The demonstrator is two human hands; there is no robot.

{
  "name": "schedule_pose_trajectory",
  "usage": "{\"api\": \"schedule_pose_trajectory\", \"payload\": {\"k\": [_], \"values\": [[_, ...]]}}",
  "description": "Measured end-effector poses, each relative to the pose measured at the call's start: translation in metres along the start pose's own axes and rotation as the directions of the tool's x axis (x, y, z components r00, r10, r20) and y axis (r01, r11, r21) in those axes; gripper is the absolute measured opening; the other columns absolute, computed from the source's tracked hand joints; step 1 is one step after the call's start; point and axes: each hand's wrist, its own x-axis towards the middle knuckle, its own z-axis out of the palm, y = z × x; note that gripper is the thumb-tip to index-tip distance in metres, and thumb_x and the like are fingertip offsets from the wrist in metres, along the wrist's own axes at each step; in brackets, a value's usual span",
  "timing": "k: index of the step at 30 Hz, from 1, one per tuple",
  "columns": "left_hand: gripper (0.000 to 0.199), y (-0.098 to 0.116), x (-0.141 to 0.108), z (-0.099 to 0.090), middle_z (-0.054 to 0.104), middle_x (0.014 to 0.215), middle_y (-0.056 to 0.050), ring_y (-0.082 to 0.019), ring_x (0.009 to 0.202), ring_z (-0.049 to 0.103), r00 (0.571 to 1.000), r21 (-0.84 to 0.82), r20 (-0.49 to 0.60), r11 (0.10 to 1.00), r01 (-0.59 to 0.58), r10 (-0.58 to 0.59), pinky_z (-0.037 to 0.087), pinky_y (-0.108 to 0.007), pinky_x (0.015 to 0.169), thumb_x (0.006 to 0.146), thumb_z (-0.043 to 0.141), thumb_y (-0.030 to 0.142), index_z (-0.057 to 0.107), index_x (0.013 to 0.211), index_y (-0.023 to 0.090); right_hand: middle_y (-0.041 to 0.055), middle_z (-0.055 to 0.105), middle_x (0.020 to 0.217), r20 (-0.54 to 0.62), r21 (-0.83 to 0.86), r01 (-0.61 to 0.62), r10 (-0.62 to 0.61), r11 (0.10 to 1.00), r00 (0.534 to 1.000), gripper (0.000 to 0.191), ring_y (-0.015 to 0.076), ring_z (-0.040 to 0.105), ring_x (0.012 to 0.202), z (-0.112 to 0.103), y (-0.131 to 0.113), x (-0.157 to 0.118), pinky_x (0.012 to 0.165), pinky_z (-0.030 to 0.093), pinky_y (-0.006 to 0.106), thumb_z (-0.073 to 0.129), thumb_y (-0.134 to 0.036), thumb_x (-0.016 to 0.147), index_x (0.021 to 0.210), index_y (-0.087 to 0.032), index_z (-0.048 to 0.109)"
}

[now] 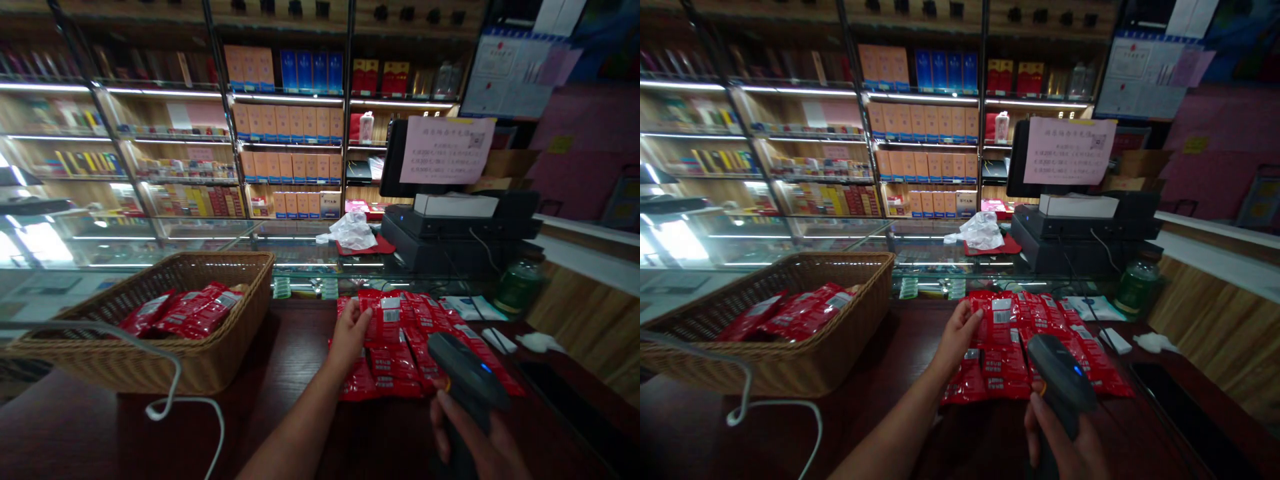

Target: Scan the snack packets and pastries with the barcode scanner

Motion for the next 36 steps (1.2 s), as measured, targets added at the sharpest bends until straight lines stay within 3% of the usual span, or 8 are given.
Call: {"api": "schedule_pose_trajectory", "payload": {"k": [8, 15, 20, 22, 26, 30, 34, 36], "values": [[0.033, 0.034, -0.066, -0.047, 0.06, 0.073, 0.002, -0.014, 0.07, 0.058, 0.979, -0.161, 0.203, 0.986, 0.036, -0.003, 0.047, -0.024, 0.07, 0.081, 0.071, 0.05, 0.059, 0.089, 0.02, -0.0043, 0.06, 0.05, 0.013, 0.032, 0.132, -0.133, 0.991, 0.991, 0.054, 0.0136, 0.052, 0.045, 0.037, -0.022, 0.031, 0.046, 0.043, 0.022, 0.082, -0.056, 0.07, 0.099, -0.018, 0.058], [0.031, 0.031, -0.081, -0.068, 0.065, 0.087, -0.001, -0.013, 0.076, 0.058, 0.942, -0.099, 0.335, 0.993, 0.067, -0.03, 0.045, -0.022, 0.068, 0.085, 0.068, 0.047, 0.063, 0.096, 0.018, -0.0039, 0.059, 0.048, 0.062, 0.12, 0.079, -0.087, 0.99, 0.994, 0.05, 0.0125, 0.051, 0.042, 0.057, -0.02, 0.031, 0.042, 0.043, 0.02, 0.086, -0.049, 0.066, 0.094, -0.015, 0.063], [0.06, 0.023, -0.081, -0.084, 0.072, 0.097, -0.004, -0.017, 0.08, 0.066, 0.825, -0.219, 0.536, 0.914, 0.342, -0.181, 0.051, -0.026, 0.071, 0.058, 0.091, 0.027, 0.063, 0.111, 0.021, -0.0066, 0.055, 0.046, 0.073, 0.222, 0.067, -0.085, 0.973, 0.994, 0.05, 0.012, 0.05, 0.042, 0.058, -0.02, 0.033, 0.044, 0.043, 0.02, 0.087, -0.048, 0.067, 0.097, -0.018, 0.061], [0.049, 0.022, -0.081, -0.087, 0.073, 0.086, -0.003, -0.014, 0.07, 0.065, 0.78, -0.129, 0.565, 0.905, 0.405, -0.268, 0.05, -0.022, 0.061, 0.056, 0.09, 0.023, 0.069, 0.101, 0.017, -0.0073, 0.054, 0.047, 0.079, 0.26, 0.067, -0.09, 0.963, 0.993, 0.049, 0.0117, 0.05, 0.043, 0.058, -0.02, 0.035, 0.044, 0.042, 0.02, 0.088, -0.046, 0.068, 0.098, -0.019, 0.06], [0.027, 0.019, -0.079, -0.087, 0.069, 0.061, -0.002, -0.012, 0.052, 0.062, 0.801, -0.046, 0.479, 0.9, 0.433, -0.361, 0.048, -0.02, 0.049, 0.061, 0.086, 0.032, 0.072, 0.073, 0.012, -0.0076, 0.053, 0.048, 0.088, 0.313, 0.08, -0.113, 0.946, 0.99, 0.047, 0.0114, 0.048, 0.044, 0.057, -0.022, 0.037, 0.045, 0.042, 0.021, 0.087, -0.045, 0.07, 0.099, -0.02, 0.059], [0.032, 0.017, -0.075, -0.085, 0.074, 0.063, -0.005, -0.014, 0.056, 0.067, 0.853, -0.083, 0.401, 0.914, 0.396, -0.333, 0.051, -0.021, 0.055, 0.063, 0.084, 0.04, 0.073, 0.076, 0.013, -0.0069, 0.054, 0.049, 0.07, 0.298, 0.097, -0.122, 0.95, 0.99, 0.049, 0.0116, 0.05, 0.046, 0.053, -0.026, 0.041, 0.047, 0.043, 0.02, 0.087, -0.046, 0.07, 0.1, -0.019, 0.059], [0.043, 0.019, -0.069, -0.088, 0.076, 0.066, -0.005, -0.017, 0.059, 0.07, 0.958, -0.167, 0.134, 0.947, 0.276, -0.255, 0.055, -0.025, 0.06, 0.059, 0.086, 0.047, 0.074, 0.083, 0.014, -0.0046, 0.059, 0.053, 0.042, 0.23, 0.1, -0.113, 0.968, 0.993, 0.054, 0.0116, 0.052, 0.048, 0.047, -0.024, 0.04, 0.047, 0.042, 0.019, 0.084, -0.054, 0.071, 0.102, -0.017, 0.059], [0.044, 0.02, -0.066, -0.091, 0.078, 0.071, -0.005, -0.018, 0.061, 0.072, 0.974, -0.191, 0.001, 0.956, 0.222, -0.226, 0.056, -0.027, 0.061, 0.057, 0.087, 0.048, 0.073, 0.082, 0.015, -0.002, 0.065, 0.06, 0.044, 0.188, 0.076, -0.086, 0.979, 0.995, 0.054, 0.0113, 0.052, 0.046, 0.046, -0.018, 0.033, 0.045, 0.042, 0.02, 0.082, -0.057, 0.073, 0.102, -0.017, 0.06]]}}
